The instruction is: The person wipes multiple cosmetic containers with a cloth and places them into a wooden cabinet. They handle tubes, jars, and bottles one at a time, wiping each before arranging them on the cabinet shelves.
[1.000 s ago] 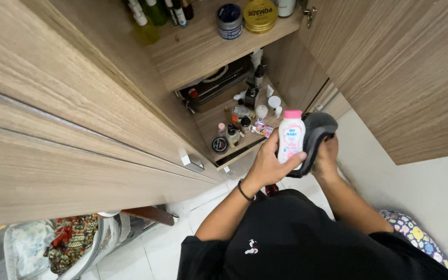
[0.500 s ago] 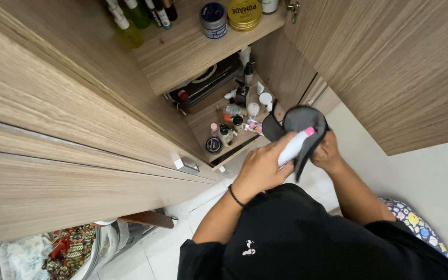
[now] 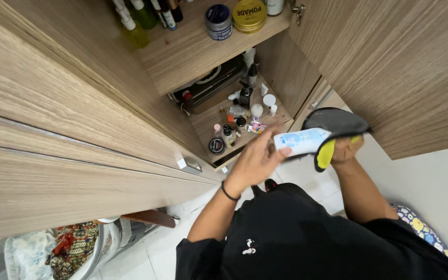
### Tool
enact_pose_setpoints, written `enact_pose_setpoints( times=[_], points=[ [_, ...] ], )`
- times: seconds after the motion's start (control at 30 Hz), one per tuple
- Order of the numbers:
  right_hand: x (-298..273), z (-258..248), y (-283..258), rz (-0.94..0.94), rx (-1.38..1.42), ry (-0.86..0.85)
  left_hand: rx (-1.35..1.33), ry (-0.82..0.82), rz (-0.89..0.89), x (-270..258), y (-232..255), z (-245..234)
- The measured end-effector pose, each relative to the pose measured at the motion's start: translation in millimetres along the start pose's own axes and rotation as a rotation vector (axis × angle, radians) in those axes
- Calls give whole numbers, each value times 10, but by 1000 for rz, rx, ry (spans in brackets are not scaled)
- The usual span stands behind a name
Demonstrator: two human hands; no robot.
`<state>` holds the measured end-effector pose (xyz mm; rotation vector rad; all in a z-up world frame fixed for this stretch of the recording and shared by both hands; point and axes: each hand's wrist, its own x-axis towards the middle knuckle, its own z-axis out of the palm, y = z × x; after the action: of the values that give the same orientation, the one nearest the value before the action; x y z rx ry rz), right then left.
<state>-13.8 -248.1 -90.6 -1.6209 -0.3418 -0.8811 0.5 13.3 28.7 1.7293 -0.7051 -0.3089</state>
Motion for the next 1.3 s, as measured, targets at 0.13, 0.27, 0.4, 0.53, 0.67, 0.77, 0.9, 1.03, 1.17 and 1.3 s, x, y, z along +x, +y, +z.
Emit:
enact_pose_setpoints(
  times=[0.13,0.27,0.4,0.53,0.67,0.77,0.9,1.03,1.17,1.3],
  points=[
    [-21,-110,114,3,-22,-60,-329,-122,-249,-9,-2,23],
    [-57,-71,282,151,-15,-18,400,134,403,-98,-11,41],
    [-84,54,243,157,-9,77,396,200,517,-55,-106,1],
    [-6,96,127,-162,-102,86,-354,-81,-186,69,-221,52],
    [71,62,162,-56,-65,52,-302,-82,-37,17,-230,97],
    [76,32,257,83,-34,55,154,-24,352,-41,-216,23],
    [51,47,282,157,20,97,100,7,328,-17,-241,-72],
    [141,151,202,47,87,148,-142,131,133,-27,-362,-134],
    [123,316,82,161,179,175,-372,146,128,-17,-580,-88],
    [-3,415,-89,142,167,145,-639,143,121,76,-643,180]
  ],
)
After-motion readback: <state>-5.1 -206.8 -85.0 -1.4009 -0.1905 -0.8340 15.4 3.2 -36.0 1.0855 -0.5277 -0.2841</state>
